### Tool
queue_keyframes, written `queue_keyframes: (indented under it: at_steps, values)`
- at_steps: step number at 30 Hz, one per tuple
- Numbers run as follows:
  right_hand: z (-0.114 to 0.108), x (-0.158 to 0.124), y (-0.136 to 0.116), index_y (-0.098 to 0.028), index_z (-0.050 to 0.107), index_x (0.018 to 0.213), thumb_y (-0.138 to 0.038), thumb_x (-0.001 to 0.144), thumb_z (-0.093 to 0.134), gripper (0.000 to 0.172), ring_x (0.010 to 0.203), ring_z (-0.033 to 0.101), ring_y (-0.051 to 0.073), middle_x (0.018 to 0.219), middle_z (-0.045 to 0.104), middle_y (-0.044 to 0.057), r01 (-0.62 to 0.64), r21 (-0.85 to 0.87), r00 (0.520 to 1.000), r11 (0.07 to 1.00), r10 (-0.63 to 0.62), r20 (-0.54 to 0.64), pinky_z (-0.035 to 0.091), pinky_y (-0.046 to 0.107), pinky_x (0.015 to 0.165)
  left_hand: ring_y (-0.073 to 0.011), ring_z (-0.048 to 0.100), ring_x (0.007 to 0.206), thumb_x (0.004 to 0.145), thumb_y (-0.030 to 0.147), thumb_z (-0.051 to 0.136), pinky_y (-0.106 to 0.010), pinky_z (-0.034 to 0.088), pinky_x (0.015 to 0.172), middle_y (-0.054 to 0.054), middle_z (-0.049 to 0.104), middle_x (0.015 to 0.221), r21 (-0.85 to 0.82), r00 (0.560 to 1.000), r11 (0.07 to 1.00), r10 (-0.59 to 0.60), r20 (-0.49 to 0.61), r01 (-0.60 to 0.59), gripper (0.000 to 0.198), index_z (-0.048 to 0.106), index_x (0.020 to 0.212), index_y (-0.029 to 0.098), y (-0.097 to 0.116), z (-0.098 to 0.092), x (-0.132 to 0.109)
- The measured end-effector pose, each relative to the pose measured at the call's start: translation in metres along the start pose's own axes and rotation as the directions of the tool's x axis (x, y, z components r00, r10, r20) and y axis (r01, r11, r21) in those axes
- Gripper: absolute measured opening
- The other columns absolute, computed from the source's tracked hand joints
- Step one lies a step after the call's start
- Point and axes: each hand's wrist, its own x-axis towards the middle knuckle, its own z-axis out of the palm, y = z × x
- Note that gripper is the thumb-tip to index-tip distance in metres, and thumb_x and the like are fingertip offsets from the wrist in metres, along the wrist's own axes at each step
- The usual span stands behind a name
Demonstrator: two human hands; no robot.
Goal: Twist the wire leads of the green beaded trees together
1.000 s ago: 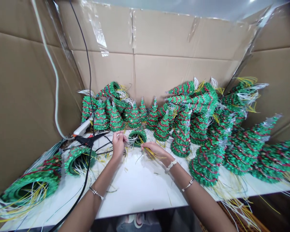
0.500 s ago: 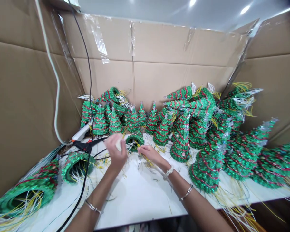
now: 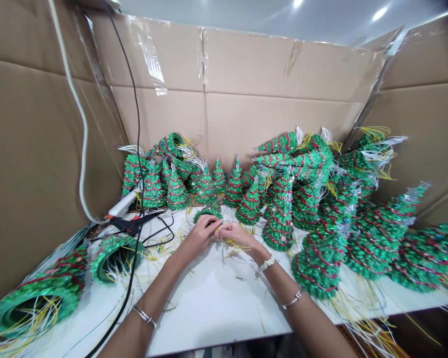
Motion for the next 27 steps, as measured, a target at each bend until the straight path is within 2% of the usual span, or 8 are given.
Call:
queue_keyframes:
  at_steps: [6,11,14,17,19,21,24,27]
  values:
    - [-0.005,-0.011,-0.005,-0.015,0.066,0.066,-0.042,0.076,0.071,0.029,0.045,0.026,0.006,0.047,0.037,-0.007,0.005,-0.026,0.996,1.000,-0.003,0.095,0.015,0.025,0.046,-0.0193,0.057,0.089,0.097,0.023,0.052,-0.033,0.051,0.078,-0.006,0.058,0.095,0.063,0.999,0.998,-0.003,-0.046,0.005,0.029,0.072,0.118,0.029,-0.008,-0.004,-0.002]
    - [-0.001,-0.014,-0.010,-0.015,0.070,0.078,-0.056,0.090,0.057,0.045,0.041,0.020,0.007,0.042,0.027,-0.009,0.067,0.142,0.982,0.988,-0.090,0.163,0.015,0.025,0.045,-0.0178,0.063,0.085,0.097,0.027,0.052,-0.030,0.051,0.077,-0.006,0.065,0.093,-0.160,0.971,0.967,-0.215,-0.108,0.197,0.024,0.075,0.101,0.023,-0.001,-0.007,-0.002]
    - [0.002,-0.010,-0.008,-0.014,0.072,0.089,-0.063,0.093,0.047,0.055,0.039,0.024,0.007,0.044,0.038,-0.007,0.124,0.216,0.987,0.968,-0.142,0.069,0.017,0.023,0.042,-0.0179,0.062,0.078,0.092,0.035,0.060,-0.030,0.050,0.076,-0.005,0.068,0.084,-0.309,0.867,0.882,-0.434,-0.245,0.354,0.023,0.074,0.081,0.021,0.000,-0.006,0.000]
    - [0.007,-0.005,-0.002,-0.014,0.072,0.099,-0.063,0.089,0.054,0.053,0.047,0.042,0.007,0.064,0.059,0.000,0.171,0.208,0.985,0.963,-0.165,-0.046,0.026,0.020,0.040,-0.0149,0.055,0.059,0.085,0.046,0.068,-0.028,0.045,0.063,0.000,0.061,0.062,-0.503,0.668,0.700,-0.688,-0.284,0.507,0.035,0.065,0.064,0.018,-0.004,-0.005,0.003]
    - [0.011,-0.001,0.002,-0.016,0.071,0.106,-0.058,0.086,0.061,0.048,0.060,0.054,0.010,0.084,0.066,0.005,0.207,0.191,0.976,0.960,-0.191,-0.100,0.038,0.020,0.043,-0.0135,0.052,0.054,0.081,0.050,0.071,-0.026,0.043,0.058,0.002,0.058,0.056,-0.608,0.574,0.592,-0.778,-0.257,0.529,0.037,0.063,0.065,0.018,-0.006,-0.006,0.004]
    - [0.018,0.004,0.004,-0.019,0.069,0.115,-0.050,0.083,0.067,0.045,0.075,0.061,0.014,0.105,0.067,0.009,0.254,0.173,0.962,0.952,-0.230,-0.148,0.047,0.021,0.049,-0.0130,0.053,0.053,0.078,0.051,0.073,-0.026,0.043,0.058,0.002,0.059,0.056,-0.662,0.538,0.553,-0.802,-0.259,0.506,0.037,0.063,0.066,0.017,-0.008,-0.007,0.004]
    - [0.033,0.016,0.004,-0.024,0.062,0.128,-0.042,0.080,0.069,0.052,0.094,0.064,0.019,0.129,0.060,0.011,0.325,0.146,0.936,0.934,-0.297,-0.188,0.054,0.024,0.056,-0.0125,0.053,0.054,0.075,0.051,0.075,-0.025,0.044,0.059,0.002,0.059,0.056,-0.692,0.523,0.553,-0.801,-0.290,0.463,0.038,0.061,0.064,0.017,-0.011,-0.008,0.004]
    - [0.048,0.034,0.001,-0.026,0.058,0.136,-0.035,0.083,0.065,0.054,0.096,0.064,0.019,0.126,0.061,0.009,0.368,0.063,0.921,0.928,-0.355,-0.161,0.057,0.026,0.065,-0.0126,0.054,0.056,0.073,0.049,0.077,-0.024,0.044,0.058,0.002,0.060,0.059,-0.693,0.537,0.586,-0.776,-0.330,0.420,0.035,0.064,0.068,0.017,-0.014,-0.008,0.003]
